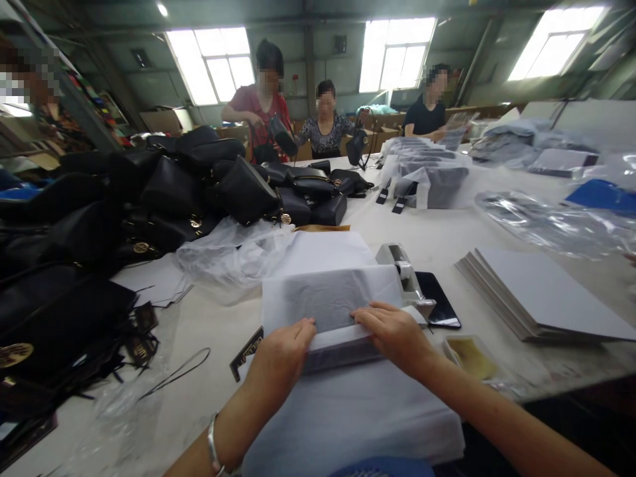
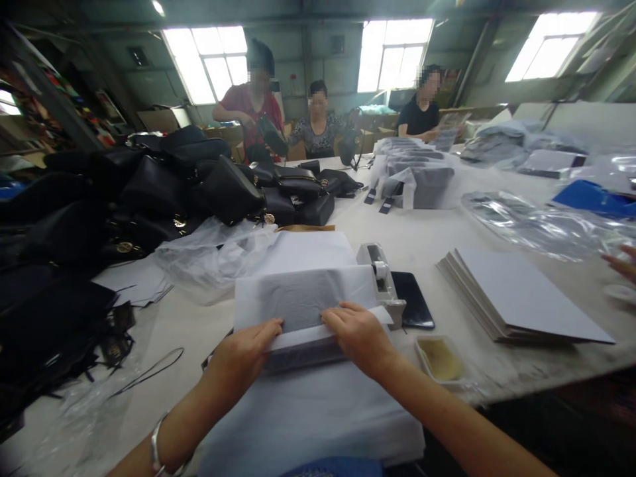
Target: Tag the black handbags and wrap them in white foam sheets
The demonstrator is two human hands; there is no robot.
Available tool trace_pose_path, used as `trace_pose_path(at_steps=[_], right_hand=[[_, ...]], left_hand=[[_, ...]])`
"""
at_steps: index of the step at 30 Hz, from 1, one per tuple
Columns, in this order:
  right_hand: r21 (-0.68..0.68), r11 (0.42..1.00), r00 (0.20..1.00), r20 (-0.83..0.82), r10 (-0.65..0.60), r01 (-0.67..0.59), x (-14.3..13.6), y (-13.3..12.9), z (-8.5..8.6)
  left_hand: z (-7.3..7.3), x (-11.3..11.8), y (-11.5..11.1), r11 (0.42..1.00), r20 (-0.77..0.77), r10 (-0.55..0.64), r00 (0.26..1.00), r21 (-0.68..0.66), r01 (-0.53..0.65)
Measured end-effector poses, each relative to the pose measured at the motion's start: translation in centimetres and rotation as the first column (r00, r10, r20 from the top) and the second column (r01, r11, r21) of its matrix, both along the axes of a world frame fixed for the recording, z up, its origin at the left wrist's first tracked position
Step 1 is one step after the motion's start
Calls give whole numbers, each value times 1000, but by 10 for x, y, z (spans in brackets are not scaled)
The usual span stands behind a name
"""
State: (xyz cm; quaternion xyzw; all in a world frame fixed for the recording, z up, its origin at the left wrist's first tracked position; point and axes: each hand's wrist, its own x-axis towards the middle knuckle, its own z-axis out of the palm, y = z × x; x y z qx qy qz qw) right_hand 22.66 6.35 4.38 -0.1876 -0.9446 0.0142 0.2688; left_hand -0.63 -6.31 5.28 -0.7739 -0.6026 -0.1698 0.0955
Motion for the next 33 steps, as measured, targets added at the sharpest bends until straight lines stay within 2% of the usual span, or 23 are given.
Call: trace_pose_path(at_steps=[5, 10, 13, 17, 19, 21, 23, 25, 27, 30, 33], right_hand=[[-87, 993, 997, 24, -75, 76, 0, 6, -1], [-167, 973, 986, 71, -148, 158, -5, 9, -2], [-226, 945, 971, 87, -224, 238, -10, 11, -2], [-317, 888, 942, 76, -326, 332, -15, 14, -1], [-349, 870, 937, 89, -338, 347, -15, 15, -1], [-360, 865, 936, 97, -338, 350, -15, 16, -1], [-359, 866, 937, 103, -334, 348, -16, 16, 0], [-344, 872, 937, 107, -332, 348, -17, 16, 0], [-301, 881, 930, 101, -352, 366, -19, 18, 2], [-179, 878, 896, 64, -439, 443, -15, 25, 4], [-74, 861, 860, -52, -508, 503, 7, 36, 4]], left_hand=[[-4, -4, 7, 998, -39, 67, 997, 9, -66], [-13, -6, 14, 988, 14, 87, 996, 125, -88], [-15, -8, 21, 973, 73, 107, 992, 195, -119], [-8, -8, 26, 975, 71, 104, 992, 191, -116], [-2, -4, 24, 957, 60, 144, 988, 246, -155], [0, 6, 19, 910, 67, 185, 980, 364, -197], [-4, 19, 12, 897, 60, 100, 993, 427, -116], [-15, 31, 8, 926, 25, -49, 998, 376, 36], [-29, 39, 8, 962, -13, -96, 995, 257, 96], [-41, 43, 14, 993, -57, 13, 998, 116, -6], [-40, 43, 19, 996, -76, 82, 994, 33, -80]])
